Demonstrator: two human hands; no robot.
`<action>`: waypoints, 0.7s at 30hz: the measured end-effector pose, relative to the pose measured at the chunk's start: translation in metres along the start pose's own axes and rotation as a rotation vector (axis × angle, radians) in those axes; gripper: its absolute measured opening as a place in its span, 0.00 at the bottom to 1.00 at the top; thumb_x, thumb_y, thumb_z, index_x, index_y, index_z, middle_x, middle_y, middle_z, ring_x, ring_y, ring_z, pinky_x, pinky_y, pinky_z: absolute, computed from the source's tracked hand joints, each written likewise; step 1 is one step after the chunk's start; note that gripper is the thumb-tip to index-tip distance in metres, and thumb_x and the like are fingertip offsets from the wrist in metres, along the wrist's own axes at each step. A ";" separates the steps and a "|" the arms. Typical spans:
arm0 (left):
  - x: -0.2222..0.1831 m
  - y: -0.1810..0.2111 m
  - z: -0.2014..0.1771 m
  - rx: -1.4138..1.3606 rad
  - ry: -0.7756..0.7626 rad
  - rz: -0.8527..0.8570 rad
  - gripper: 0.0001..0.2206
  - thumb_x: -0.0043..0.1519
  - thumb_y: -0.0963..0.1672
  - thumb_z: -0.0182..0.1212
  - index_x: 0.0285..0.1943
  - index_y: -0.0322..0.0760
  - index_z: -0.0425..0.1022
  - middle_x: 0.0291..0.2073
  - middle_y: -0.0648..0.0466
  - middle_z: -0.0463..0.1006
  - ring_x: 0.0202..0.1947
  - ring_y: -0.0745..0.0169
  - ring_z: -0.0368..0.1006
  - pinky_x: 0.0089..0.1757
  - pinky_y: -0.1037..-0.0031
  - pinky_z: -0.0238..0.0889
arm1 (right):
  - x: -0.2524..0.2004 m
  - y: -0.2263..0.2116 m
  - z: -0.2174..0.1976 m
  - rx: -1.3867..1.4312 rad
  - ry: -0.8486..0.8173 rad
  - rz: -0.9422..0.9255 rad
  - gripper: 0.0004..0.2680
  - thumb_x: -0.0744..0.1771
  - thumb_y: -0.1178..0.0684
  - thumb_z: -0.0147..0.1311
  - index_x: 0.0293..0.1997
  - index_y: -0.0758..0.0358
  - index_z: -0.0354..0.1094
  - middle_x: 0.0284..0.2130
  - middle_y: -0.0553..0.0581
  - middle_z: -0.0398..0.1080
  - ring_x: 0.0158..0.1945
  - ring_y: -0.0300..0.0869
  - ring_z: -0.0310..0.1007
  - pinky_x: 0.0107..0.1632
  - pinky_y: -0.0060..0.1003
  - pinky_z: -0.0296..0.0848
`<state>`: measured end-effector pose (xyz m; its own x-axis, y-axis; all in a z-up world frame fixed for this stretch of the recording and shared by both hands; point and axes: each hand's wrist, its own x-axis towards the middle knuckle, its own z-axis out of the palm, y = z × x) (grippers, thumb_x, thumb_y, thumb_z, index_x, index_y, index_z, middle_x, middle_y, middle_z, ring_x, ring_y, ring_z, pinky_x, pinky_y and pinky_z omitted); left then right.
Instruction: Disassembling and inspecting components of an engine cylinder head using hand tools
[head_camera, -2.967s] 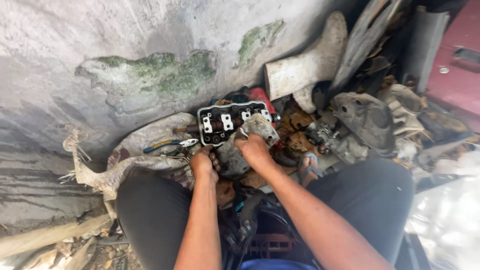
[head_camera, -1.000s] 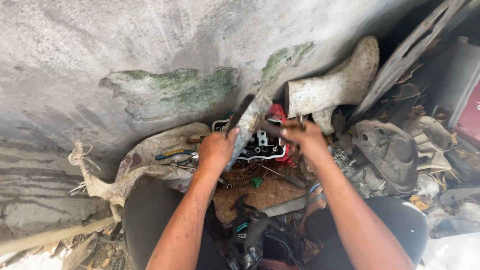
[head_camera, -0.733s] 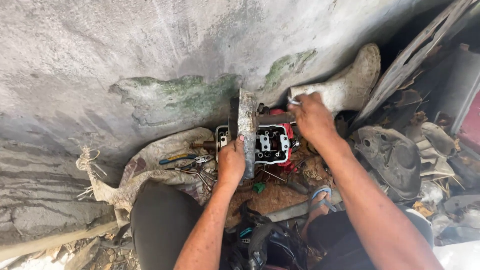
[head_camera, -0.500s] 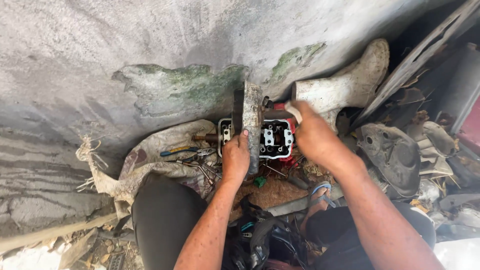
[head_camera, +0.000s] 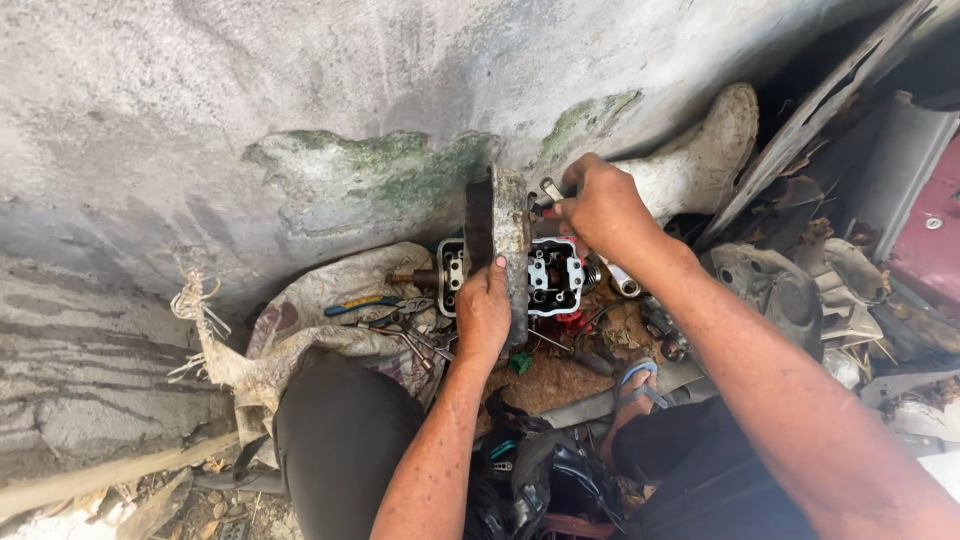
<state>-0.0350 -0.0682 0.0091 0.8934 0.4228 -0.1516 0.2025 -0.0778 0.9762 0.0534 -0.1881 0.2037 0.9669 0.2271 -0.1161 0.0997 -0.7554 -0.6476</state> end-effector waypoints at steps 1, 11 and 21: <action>-0.001 0.003 -0.003 0.000 0.003 -0.001 0.24 0.71 0.52 0.50 0.28 0.30 0.76 0.25 0.36 0.77 0.33 0.43 0.75 0.38 0.53 0.66 | -0.003 -0.001 0.003 0.000 -0.002 -0.002 0.10 0.63 0.62 0.57 0.48 0.73 0.68 0.16 0.67 0.73 0.11 0.47 0.72 0.14 0.39 0.71; -0.013 0.035 -0.020 0.157 0.018 0.026 0.19 0.69 0.52 0.53 0.35 0.34 0.77 0.28 0.35 0.79 0.39 0.29 0.77 0.39 0.47 0.67 | 0.004 0.042 0.013 1.153 -0.093 0.097 0.11 0.67 0.59 0.52 0.55 0.71 0.65 0.28 0.66 0.76 0.23 0.44 0.78 0.20 0.32 0.78; -0.012 0.027 -0.017 0.141 0.064 0.063 0.15 0.68 0.50 0.57 0.35 0.36 0.76 0.24 0.39 0.78 0.33 0.38 0.78 0.36 0.54 0.68 | -0.012 0.046 -0.007 1.709 -0.171 -0.052 0.30 0.59 0.69 0.37 0.72 0.66 0.57 0.66 0.68 0.65 0.64 0.54 0.72 0.35 0.31 0.82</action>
<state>-0.0474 -0.0604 0.0397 0.8799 0.4691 -0.0761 0.2048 -0.2298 0.9515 0.0478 -0.2294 0.1804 0.9255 0.3723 -0.0699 -0.3264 0.6900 -0.6461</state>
